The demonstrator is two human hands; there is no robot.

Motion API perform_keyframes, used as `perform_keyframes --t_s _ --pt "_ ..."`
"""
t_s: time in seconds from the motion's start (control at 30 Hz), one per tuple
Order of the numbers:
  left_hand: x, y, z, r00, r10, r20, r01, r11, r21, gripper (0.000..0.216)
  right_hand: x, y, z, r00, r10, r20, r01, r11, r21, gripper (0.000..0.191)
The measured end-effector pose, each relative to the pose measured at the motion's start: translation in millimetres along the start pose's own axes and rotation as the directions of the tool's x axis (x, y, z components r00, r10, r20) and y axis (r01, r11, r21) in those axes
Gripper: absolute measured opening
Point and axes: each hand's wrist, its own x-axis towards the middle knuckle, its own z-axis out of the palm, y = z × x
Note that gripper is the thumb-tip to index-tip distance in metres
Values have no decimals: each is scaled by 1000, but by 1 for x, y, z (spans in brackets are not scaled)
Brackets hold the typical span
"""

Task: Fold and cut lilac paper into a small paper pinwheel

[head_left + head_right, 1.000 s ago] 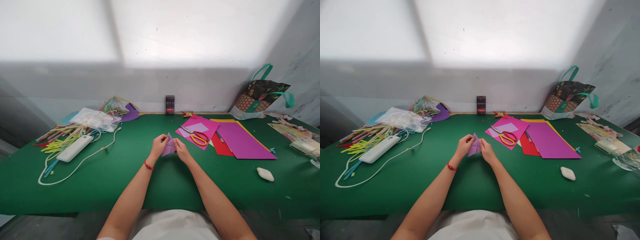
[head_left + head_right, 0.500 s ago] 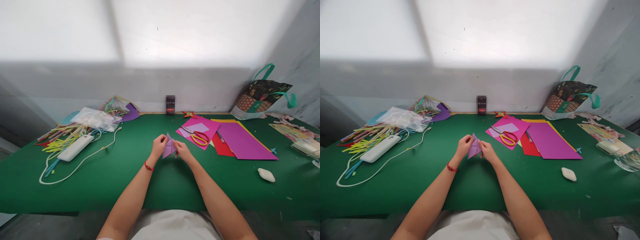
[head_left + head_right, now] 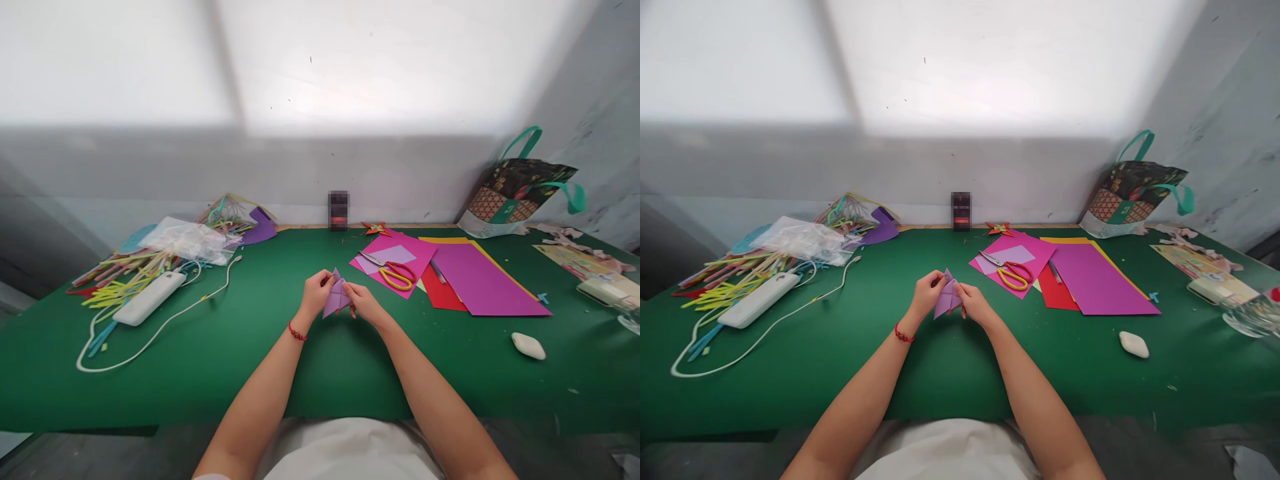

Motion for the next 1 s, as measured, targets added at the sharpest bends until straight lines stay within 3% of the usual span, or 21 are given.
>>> perform_keyframes --t_s 0.33,0.6,0.77,1.0 --pt "1 -9 4 1000 -5 18 7 996 -87 23 1 2 -4 1000 0 20 0 1000 -19 42" --pt "1 -3 -1 999 -27 41 31 993 -114 24 3 3 -3 995 30 92 -38 995 88 45" --pt "1 -3 -1 998 -38 57 44 993 -112 29 3 1 -3 998 24 54 -28 997 74 42" --pt "-1 -5 5 998 -35 44 41 988 -147 30 2 -5 -10 994 -90 -68 82 990 -112 39"
